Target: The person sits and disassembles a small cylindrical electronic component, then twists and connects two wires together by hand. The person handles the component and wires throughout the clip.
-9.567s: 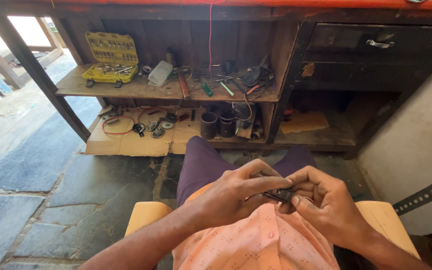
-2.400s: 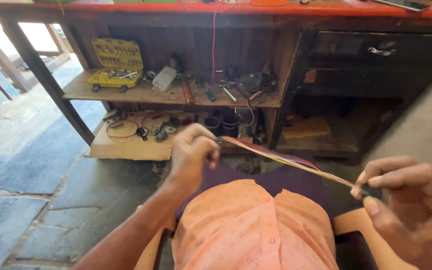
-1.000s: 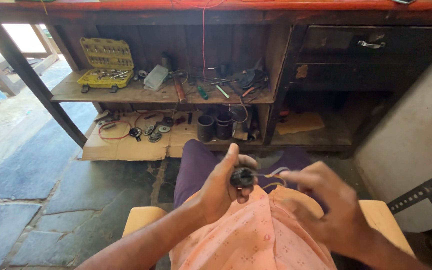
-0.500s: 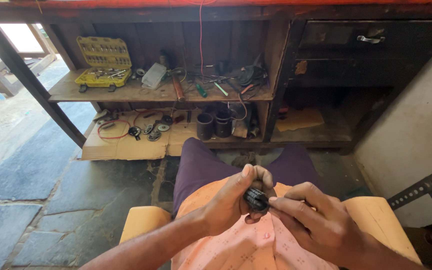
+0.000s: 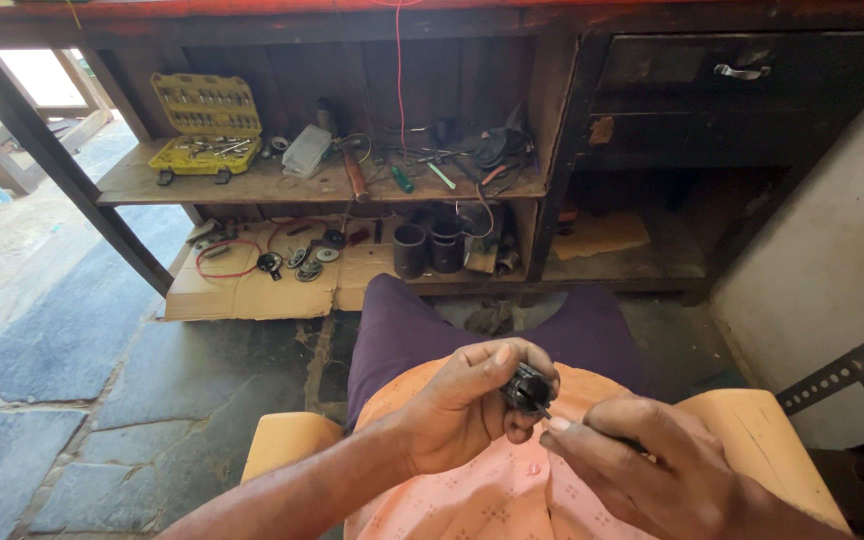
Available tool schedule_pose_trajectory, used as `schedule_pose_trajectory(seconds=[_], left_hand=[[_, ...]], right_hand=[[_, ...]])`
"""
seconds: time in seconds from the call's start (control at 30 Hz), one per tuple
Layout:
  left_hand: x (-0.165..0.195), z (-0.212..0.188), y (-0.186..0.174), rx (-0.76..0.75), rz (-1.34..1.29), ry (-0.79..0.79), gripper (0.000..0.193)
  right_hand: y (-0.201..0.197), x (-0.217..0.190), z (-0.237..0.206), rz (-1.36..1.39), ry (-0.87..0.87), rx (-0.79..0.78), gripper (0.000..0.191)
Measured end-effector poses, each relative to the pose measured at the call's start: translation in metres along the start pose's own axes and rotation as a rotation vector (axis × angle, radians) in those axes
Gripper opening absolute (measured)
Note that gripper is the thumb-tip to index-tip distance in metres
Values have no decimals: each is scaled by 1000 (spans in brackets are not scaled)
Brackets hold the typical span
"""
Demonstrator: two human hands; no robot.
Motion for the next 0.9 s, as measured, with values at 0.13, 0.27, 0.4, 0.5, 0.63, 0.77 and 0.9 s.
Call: schedule_pose_trajectory(seconds=[0.13,0.27,0.4,0.5,0.63,0.77,0.9], left_hand=[[0,-2,4,-22,-24,6,45],[2,-5,8,-86,-31,19,54],[1,-6,8,-128,-56,9,56],[-1,-5,4,-120,-61,-8,54],[-4,-3,2,-108,-61,-9,53],[-6,-2,1,-90,-72,-25,53],[-7,-2,0,-70,-81,-31,51]], right_hand=[[-3,-4,-3,37,68,-36,45],[-2,-9,-1,17,82,36,42],[-3,-14,3,8,90,67,42],[-4,-16,5,40,128,50,42],[-8,-17,3,7,143,7,43],[-6,-15,1,6,119,20,42],[-7,-13,2,15,120,80,42]])
Point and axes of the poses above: each hand's wrist, its own z-axis towards the middle knuckle, its own y-axis out of the palm, x = y × z, the point moved 6 cm from there along z, towards the middle knuckle, and after that the axes turned 7 degrees about x, right-handed, at the moved point
